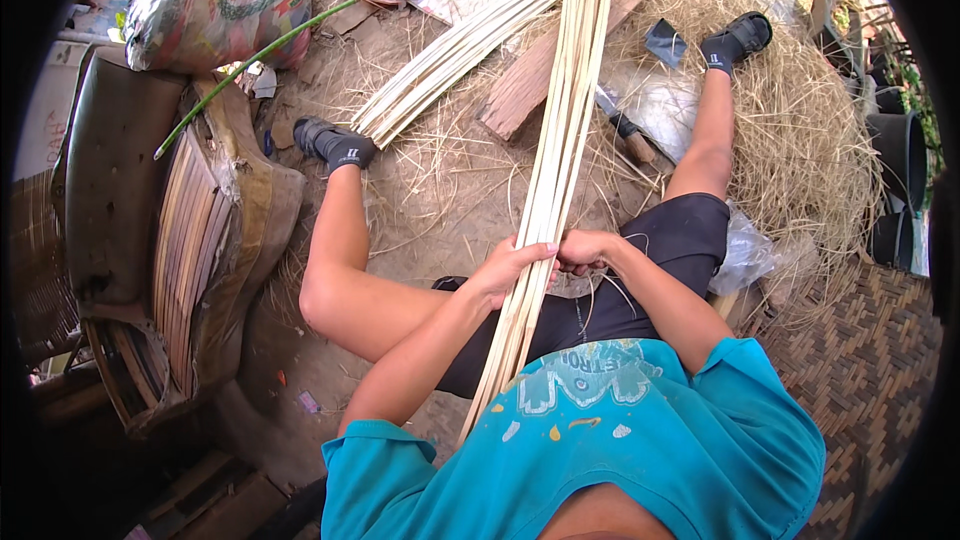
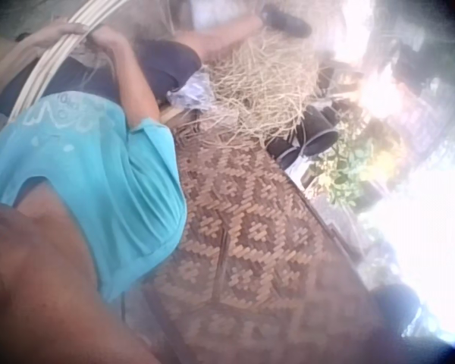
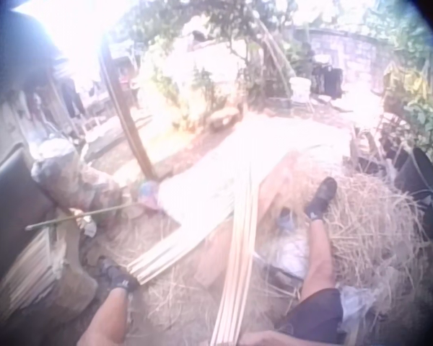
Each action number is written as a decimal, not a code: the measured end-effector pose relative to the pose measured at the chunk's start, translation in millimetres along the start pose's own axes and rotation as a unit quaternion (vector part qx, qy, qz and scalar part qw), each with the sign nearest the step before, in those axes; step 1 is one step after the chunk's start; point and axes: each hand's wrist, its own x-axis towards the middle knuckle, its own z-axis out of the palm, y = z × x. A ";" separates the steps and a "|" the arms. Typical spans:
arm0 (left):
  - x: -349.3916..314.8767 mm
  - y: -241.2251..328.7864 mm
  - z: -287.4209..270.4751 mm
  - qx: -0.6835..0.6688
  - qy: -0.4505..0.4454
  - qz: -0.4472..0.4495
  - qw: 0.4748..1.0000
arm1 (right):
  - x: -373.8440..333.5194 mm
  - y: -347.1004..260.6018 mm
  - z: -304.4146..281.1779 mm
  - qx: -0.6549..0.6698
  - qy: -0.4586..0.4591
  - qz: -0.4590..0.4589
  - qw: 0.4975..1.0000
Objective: The person sits on the ground and uses a machete to split long bamboo stalks into thin strips. They then gather the strips, align them, and tie them into bundles using thin twine.
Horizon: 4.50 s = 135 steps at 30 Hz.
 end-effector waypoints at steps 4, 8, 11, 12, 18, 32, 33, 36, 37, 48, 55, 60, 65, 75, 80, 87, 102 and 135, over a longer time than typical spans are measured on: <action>0.4 -1.6 10.9 0.026 0.039 0.038 0.998 | 31.5 48.7 14.1 -0.090 0.179 -0.242 0.949; 0.7 -5.6 7.9 0.034 0.063 0.056 0.996 | 7.5 41.3 17.3 -0.264 0.276 -0.091 0.920; -0.8 -1.4 9.8 0.031 0.042 0.059 0.997 | 11.5 62.5 8.3 -0.281 0.239 -0.092 0.925; -2.2 1.0 11.4 0.027 0.044 0.059 0.997 | 13.3 70.4 1.2 -0.221 0.192 -0.145 0.945; 0.3 -6.1 5.8 0.006 0.037 0.044 0.998 | 1.0 59.4 -14.8 0.101 0.229 -0.042 0.967; 3.2 -8.1 5.9 0.072 0.044 0.085 0.993 | -45.7 42.5 11.8 -0.255 0.309 -0.161 0.902; 3.8 -9.1 5.6 0.081 0.038 0.100 0.991 | -62.9 28.4 15.9 -0.253 0.352 -0.165 0.886; 6.0 -8.5 6.4 0.130 0.024 0.132 0.982 | -80.1 -12.1 20.5 -0.274 0.354 -0.181 0.876; 6.0 -9.9 7.2 0.123 0.046 0.131 0.983 | -78.5 -22.3 21.2 -0.279 0.345 -0.193 0.875; 3.9 -1.9 4.4 0.170 0.026 0.137 0.976 | -20.4 12.6 40.1 -0.008 0.321 -0.373 0.871; -8.3 -0.2 12.9 0.036 0.000 0.026 0.999 | -41.3 33.3 75.8 0.612 0.136 -0.184 0.757; -5.7 -2.3 11.0 0.020 -0.002 -0.008 1.000 | -63.8 38.6 49.6 0.545 0.091 -0.136 0.822; 6.1 -1.2 1.4 0.033 0.017 -0.046 0.998 | -120.0 21.7 5.8 -0.050 0.596 -0.267 0.756; 14.8 -7.9 8.1 -0.023 -0.029 -0.037 0.999 | -81.3 41.0 63.1 -0.204 0.416 -0.189 0.866; 12.6 -10.2 13.8 -0.014 -0.013 -0.027 0.999 | -88.2 43.7 72.0 -0.082 0.366 -0.138 0.917; 10.1 -7.7 17.8 0.003 0.009 0.013 1.000 | -108.0 21.3 46.9 -0.305 0.434 -0.297 0.794; 9.2 -10.3 18.6 0.006 0.012 0.014 1.000 | -80.7 34.7 27.8 -0.231 0.442 -0.185 0.847; 5.3 -34.1 5.6 0.306 0.105 0.358 0.876 | -60.8 -21.8 -21.7 -0.418 0.230 -0.334 0.813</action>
